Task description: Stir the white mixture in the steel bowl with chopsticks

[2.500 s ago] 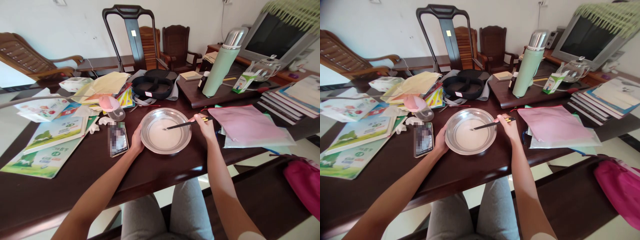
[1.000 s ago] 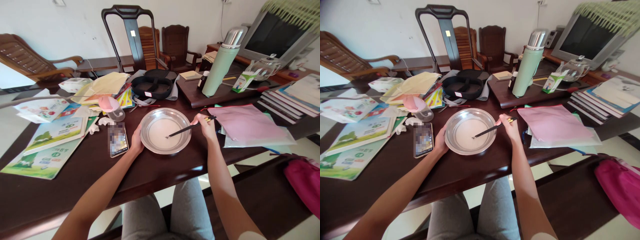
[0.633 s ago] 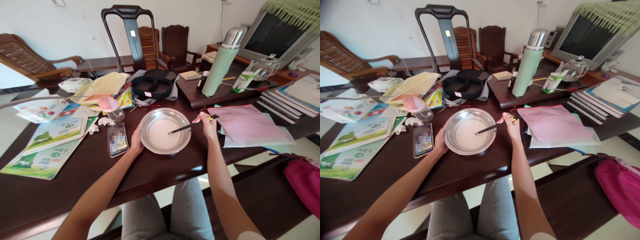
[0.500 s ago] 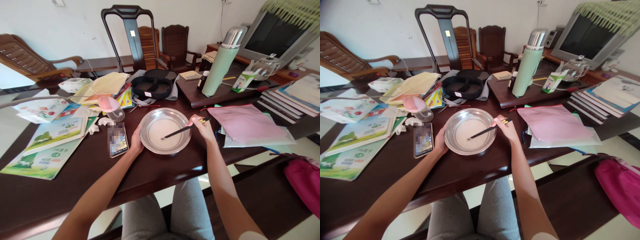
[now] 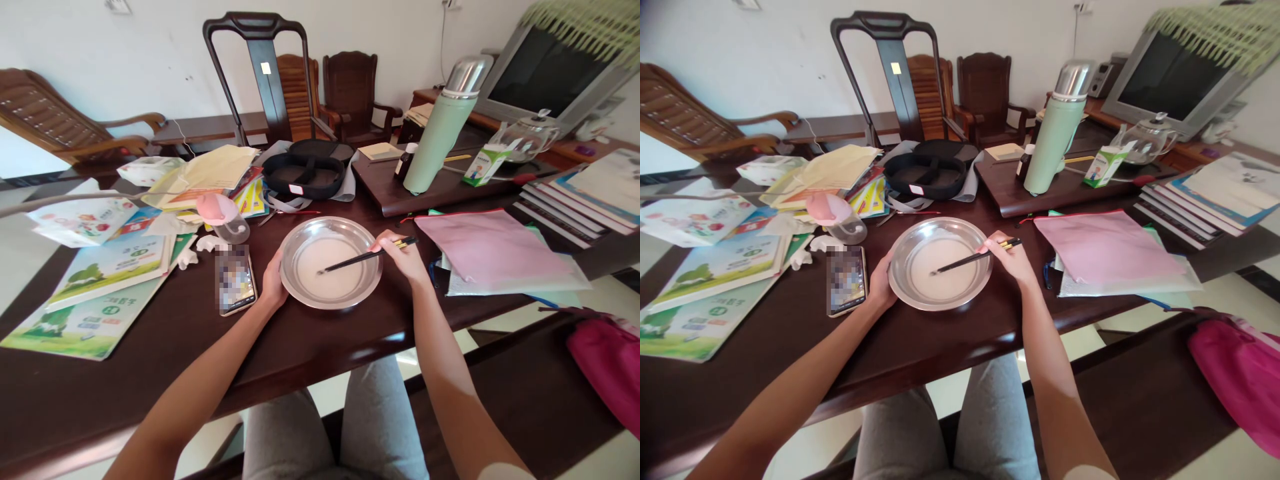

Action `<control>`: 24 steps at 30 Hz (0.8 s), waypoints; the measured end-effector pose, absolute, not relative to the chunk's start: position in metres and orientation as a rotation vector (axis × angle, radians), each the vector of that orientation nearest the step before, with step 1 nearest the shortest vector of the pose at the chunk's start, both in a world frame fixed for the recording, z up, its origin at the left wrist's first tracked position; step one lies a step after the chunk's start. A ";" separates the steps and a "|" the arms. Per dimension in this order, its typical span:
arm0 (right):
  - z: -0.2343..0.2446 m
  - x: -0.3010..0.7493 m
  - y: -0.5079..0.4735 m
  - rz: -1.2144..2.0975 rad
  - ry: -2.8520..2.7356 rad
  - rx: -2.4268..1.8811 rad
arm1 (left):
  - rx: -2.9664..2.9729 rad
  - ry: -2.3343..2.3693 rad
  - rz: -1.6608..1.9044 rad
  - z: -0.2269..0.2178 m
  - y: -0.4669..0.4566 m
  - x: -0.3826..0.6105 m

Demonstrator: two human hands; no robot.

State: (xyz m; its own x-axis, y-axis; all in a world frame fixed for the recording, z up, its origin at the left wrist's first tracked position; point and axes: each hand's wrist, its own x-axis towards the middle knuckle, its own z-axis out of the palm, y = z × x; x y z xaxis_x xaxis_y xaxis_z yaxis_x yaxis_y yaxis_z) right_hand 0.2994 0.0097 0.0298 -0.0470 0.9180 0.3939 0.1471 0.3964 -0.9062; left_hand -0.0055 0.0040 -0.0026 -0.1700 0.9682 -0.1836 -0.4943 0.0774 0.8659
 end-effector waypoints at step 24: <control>0.032 0.302 0.008 0.816 -1.398 -1.009 | 0.612 1.036 1.448 -0.003 0.003 -0.006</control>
State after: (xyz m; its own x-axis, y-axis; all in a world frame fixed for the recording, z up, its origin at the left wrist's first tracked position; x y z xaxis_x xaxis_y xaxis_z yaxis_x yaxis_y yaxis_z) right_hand 0.3022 0.0080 0.0316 0.0414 0.9197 0.3904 0.1123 0.3840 -0.9165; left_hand -0.0064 0.0035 -0.0033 -0.1689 0.9657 -0.1971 -0.4982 0.0889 0.8625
